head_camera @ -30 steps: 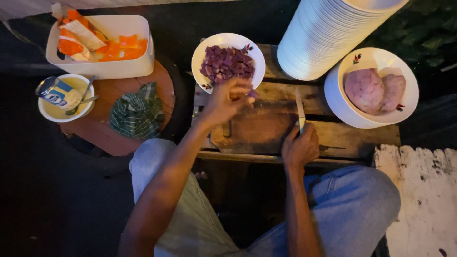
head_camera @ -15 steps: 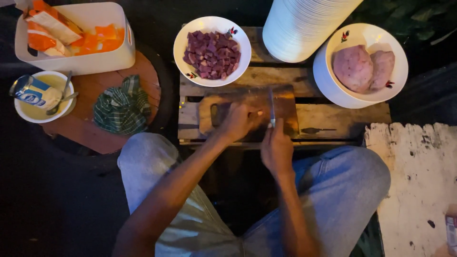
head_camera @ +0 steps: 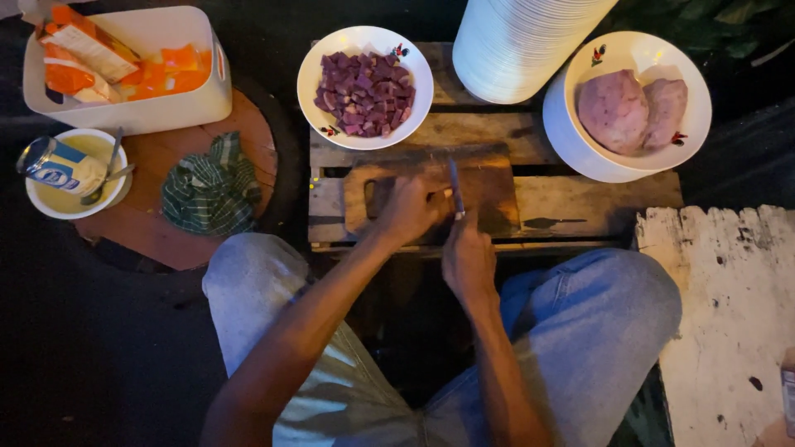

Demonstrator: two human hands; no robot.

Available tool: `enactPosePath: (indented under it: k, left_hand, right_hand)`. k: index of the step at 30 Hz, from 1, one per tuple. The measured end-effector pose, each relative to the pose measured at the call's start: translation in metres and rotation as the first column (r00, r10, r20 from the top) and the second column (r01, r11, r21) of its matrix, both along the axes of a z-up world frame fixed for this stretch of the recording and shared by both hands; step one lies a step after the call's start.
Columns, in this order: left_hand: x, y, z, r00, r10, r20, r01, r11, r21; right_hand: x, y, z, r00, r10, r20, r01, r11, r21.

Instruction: Cutting and dicing purple sweet potatoes on a wooden cutting board in a food preparation area.

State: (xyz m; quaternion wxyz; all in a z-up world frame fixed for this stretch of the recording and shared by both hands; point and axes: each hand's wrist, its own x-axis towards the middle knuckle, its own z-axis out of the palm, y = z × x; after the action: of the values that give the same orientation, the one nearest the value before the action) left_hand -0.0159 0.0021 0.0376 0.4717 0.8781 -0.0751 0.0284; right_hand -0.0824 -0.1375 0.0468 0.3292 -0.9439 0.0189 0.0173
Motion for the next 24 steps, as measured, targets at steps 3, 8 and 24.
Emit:
enactPosePath:
  k: [3, 8, 24]
  left_hand:
    - [-0.006, -0.001, 0.008, 0.983, -0.010, 0.182, 0.022, 0.998, -0.064]
    - [-0.012, 0.000, 0.001, 0.989, 0.031, 0.147, -0.014, 0.993, -0.115]
    - [0.000, -0.003, -0.078, 0.789, -0.094, 0.607, -0.189, 0.904, 0.384]
  right_hand:
    - [0.000, 0.010, 0.018, 0.996, -0.048, -0.078, 0.043, 0.997, -0.067]
    - [0.004, 0.011, 0.013, 0.994, -0.065, -0.090, 0.056, 0.994, -0.090]
    - [0.014, -0.003, -0.065, 0.996, 0.070, 0.058, -0.037, 0.893, -0.449]
